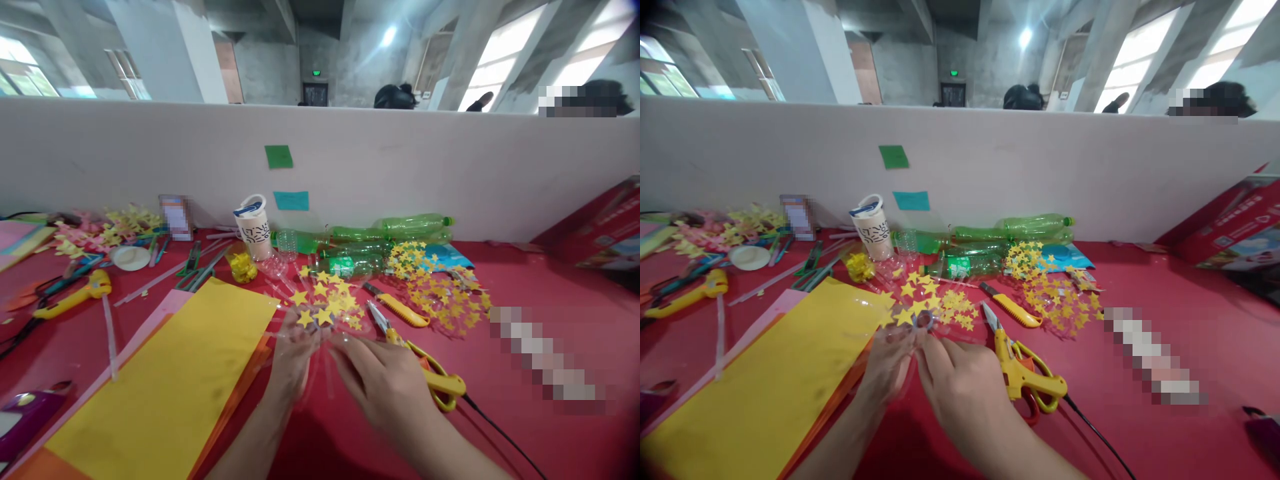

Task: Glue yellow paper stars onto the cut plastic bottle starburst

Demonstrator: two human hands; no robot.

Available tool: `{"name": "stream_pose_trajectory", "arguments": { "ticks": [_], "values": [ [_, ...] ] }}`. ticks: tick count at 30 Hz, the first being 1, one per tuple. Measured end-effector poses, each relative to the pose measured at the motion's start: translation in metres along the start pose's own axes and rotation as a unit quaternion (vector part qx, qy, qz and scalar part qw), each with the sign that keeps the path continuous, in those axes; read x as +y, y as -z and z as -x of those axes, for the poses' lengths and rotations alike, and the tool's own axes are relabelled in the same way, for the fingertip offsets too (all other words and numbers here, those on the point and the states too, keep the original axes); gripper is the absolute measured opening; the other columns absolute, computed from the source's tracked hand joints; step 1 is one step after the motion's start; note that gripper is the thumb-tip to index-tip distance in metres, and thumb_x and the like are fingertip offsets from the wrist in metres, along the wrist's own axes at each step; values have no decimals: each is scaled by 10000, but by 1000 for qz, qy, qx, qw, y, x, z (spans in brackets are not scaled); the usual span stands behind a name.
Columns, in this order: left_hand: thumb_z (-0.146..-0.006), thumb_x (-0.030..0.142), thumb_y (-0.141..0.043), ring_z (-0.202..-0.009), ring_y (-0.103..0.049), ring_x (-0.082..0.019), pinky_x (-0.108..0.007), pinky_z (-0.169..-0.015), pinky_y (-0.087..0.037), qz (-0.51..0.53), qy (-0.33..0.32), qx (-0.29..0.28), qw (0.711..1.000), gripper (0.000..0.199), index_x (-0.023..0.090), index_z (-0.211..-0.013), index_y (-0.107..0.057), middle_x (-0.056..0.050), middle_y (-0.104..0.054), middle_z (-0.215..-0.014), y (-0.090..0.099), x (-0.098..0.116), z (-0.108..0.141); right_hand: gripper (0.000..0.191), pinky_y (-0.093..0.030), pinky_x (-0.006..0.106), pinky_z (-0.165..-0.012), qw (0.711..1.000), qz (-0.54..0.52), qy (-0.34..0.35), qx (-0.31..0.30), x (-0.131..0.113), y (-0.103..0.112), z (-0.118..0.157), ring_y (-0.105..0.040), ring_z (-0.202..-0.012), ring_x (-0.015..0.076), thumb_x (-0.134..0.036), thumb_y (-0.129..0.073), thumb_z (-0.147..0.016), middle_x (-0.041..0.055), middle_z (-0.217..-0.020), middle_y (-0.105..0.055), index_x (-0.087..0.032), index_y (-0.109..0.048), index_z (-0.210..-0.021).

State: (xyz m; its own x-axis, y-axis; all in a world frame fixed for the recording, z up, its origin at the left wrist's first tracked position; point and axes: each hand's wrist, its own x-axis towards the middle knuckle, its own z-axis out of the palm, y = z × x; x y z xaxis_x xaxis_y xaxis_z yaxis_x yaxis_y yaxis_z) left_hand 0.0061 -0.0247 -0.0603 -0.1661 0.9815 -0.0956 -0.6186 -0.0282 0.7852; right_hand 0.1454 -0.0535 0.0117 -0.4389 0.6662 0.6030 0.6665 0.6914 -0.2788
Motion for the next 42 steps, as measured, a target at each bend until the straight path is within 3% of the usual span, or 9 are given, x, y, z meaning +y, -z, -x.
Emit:
{"name": "stream_pose_trajectory", "arguments": {
  "ticks": [13,18,20,22,25,30,35,39,42],
  "values": [
    [-658,143,-744,-856,-668,-215,-324,-778,-531,-13,-15,-37,999,158,178,-750,-620,-15,-696,-758,-1,3,0,176,-418,272,-505,1000,-14,1,2,-5,6,0,-631,-544,159,-160,-472,-910,36,-697,-694,-139,-627,-990],
    [-655,125,-745,-876,-671,-197,-318,-805,-526,-11,-20,-40,999,258,186,-872,-620,-15,-707,-851,2,1,-1,105,-396,245,-489,998,-54,6,42,-8,29,-2,-563,-488,122,-158,-516,-884,-3,-628,-641,-174,-607,-933],
    [-652,123,-749,-869,-676,-180,-317,-817,-524,-7,-25,-29,999,303,207,-909,-610,4,-709,-868,4,0,-2,87,-386,219,-471,995,-79,-27,60,-5,41,-3,-528,-457,98,-154,-529,-868,-30,-598,-610,-196,-587,-917],
    [-653,125,-751,-856,-680,-170,-327,-836,-522,-8,-20,-25,999,307,212,-911,-607,12,-712,-871,4,-2,-3,87,-372,198,-446,991,-94,-83,42,2,48,-5,-497,-426,83,-162,-531,-857,-58,-555,-567,-211,-574,-914],
    [-630,125,-770,-851,-687,-174,-340,-864,-518,-6,-12,-28,1000,299,198,-869,-606,2,-719,-874,5,-4,-3,110,-343,200,-430,987,-87,-132,-37,13,49,-8,-461,-414,85,-189,-520,-853,-71,-526,-524,-223,-584,-935],
    [-611,101,-781,-840,-694,-147,-311,-882,-518,27,-24,-17,999,305,223,-800,-575,66,-697,-740,7,-6,-2,115,-331,215,-465,989,-71,-117,-56,19,38,-8,-464,-448,95,-232,-492,-876,-49,-558,-552,-222,-604,-900],
    [-600,131,-790,-847,-698,-187,-367,-882,-527,14,-22,-24,999,309,211,-822,-591,30,-712,-783,7,-8,-2,131,-332,218,-502,990,-65,-103,-67,17,37,-6,-501,-475,98,-234,-479,-896,-38,-584,-596,-222,-610,-897],
    [-583,137,-799,-841,-697,-173,-348,-886,-521,10,-25,-14,1000,303,229,-795,-602,60,-703,-732,7,-9,-1,139,-320,225,-504,991,-50,-100,-78,17,39,-6,-527,-505,110,-238,-468,-896,-29,-609,-615,-225,-606,-889],
    [-590,142,-799,-839,-700,-171,-335,-880,-521,2,-23,-13,1000,325,221,-849,-619,34,-724,-809,5,-7,0,137,-294,233,-485,990,-33,-101,-93,19,39,-6,-503,-483,112,-246,-469,-890,-31,-588,-596,-224,-603,-878]
  ]
}}
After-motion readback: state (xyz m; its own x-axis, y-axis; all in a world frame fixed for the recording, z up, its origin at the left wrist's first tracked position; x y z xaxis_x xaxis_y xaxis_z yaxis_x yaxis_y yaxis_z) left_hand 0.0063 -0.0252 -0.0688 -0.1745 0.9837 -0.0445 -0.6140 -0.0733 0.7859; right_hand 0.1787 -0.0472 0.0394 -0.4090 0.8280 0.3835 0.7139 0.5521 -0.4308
